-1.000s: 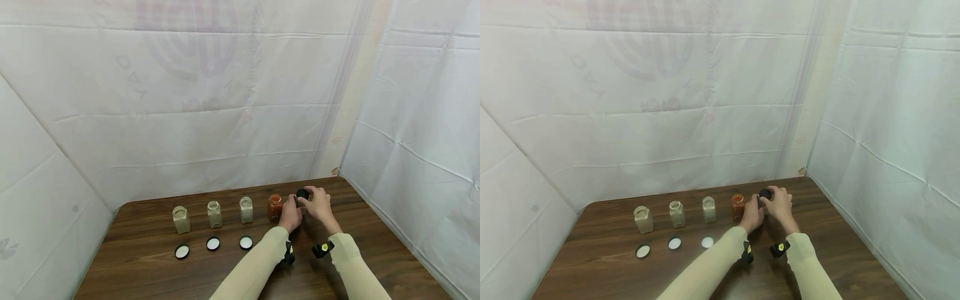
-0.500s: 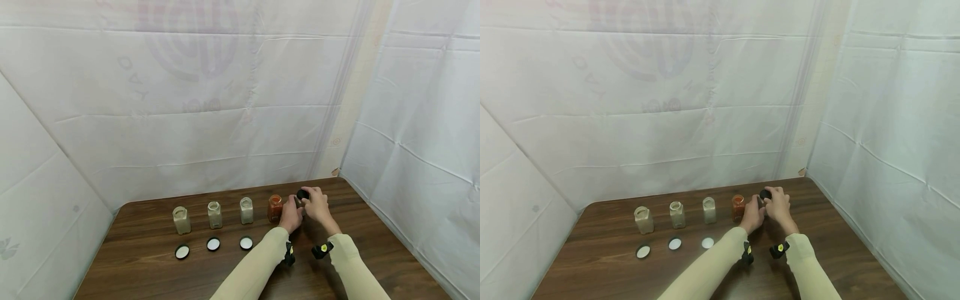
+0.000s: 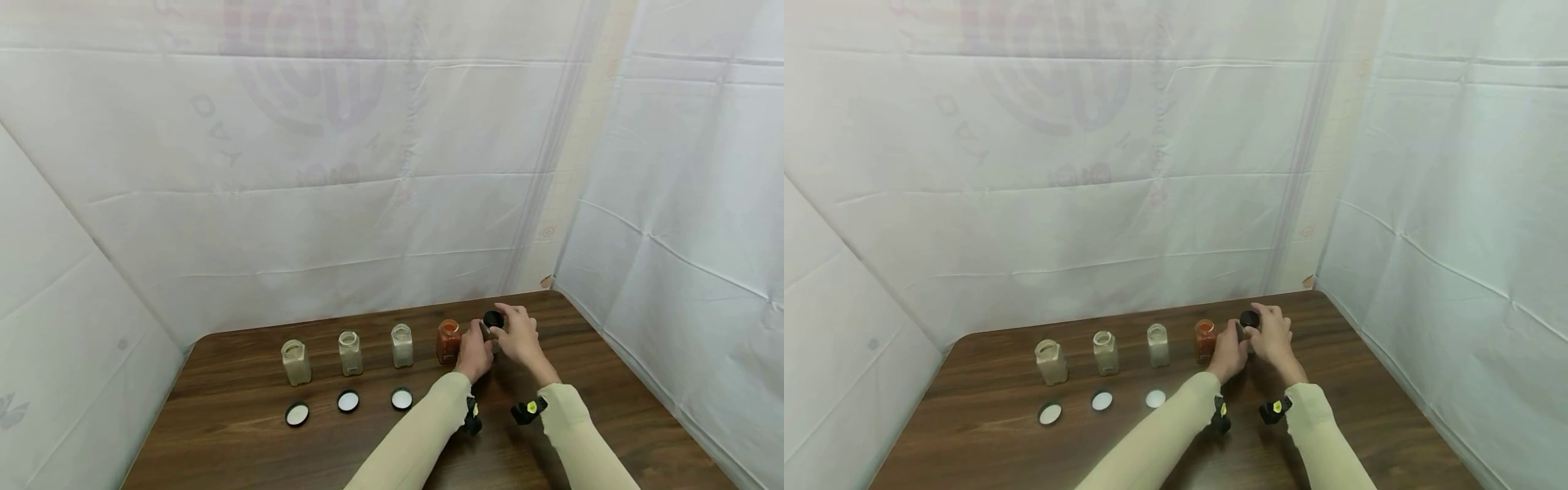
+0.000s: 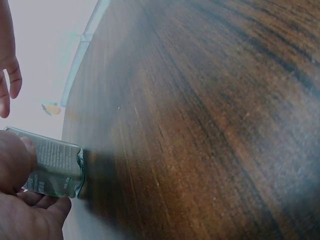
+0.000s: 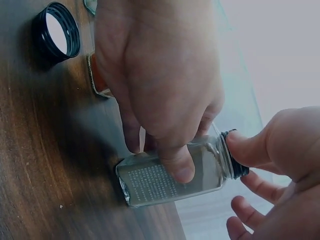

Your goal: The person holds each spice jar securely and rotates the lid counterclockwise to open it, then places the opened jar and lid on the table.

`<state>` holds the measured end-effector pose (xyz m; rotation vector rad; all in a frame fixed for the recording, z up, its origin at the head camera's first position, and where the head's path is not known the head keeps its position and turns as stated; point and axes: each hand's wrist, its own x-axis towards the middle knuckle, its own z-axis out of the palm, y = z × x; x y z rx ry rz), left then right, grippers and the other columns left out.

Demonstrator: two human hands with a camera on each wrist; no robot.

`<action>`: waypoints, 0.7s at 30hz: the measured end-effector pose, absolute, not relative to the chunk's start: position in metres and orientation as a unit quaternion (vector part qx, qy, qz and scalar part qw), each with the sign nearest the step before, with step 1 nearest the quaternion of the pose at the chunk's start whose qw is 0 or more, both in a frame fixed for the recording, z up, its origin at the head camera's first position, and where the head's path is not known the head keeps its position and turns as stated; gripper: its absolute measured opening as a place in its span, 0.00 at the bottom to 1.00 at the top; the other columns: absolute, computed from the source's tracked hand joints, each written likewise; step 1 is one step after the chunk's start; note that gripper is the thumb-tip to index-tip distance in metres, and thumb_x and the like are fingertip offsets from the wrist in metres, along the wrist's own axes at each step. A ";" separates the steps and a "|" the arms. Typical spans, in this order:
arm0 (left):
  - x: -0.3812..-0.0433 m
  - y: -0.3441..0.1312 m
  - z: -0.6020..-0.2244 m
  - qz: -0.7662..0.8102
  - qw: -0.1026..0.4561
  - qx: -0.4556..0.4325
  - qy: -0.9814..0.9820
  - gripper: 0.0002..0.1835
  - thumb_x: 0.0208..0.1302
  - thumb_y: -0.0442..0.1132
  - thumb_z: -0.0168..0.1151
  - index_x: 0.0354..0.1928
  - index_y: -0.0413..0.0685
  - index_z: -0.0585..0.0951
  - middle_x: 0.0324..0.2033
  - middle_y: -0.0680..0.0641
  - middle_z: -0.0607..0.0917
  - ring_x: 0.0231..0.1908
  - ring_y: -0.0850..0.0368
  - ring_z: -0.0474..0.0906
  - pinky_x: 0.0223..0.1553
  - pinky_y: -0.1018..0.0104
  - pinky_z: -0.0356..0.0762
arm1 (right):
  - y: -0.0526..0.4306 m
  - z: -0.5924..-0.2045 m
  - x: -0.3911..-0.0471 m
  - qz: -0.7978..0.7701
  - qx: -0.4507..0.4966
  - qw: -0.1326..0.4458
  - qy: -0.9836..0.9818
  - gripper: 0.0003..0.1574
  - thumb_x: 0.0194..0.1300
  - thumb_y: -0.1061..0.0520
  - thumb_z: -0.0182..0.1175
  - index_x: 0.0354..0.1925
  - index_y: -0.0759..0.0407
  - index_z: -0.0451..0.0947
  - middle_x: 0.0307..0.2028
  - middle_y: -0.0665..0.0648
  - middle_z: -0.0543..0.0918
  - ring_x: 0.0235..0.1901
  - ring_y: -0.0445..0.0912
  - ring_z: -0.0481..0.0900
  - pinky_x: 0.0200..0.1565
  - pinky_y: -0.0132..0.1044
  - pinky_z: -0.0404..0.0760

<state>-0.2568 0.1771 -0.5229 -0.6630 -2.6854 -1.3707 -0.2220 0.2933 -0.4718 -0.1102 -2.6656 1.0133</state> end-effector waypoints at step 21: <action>-0.256 0.177 -0.523 -0.427 0.049 -0.221 -0.876 0.19 0.74 0.35 0.60 0.62 0.39 0.70 0.51 0.37 0.83 0.52 0.44 0.82 0.53 0.56 0.82 | 0.288 -0.470 -0.223 0.331 -0.064 0.145 -0.930 0.28 0.73 0.64 0.59 0.69 0.64 0.72 0.65 0.72 0.68 0.55 0.72 0.65 0.51 0.65 0.67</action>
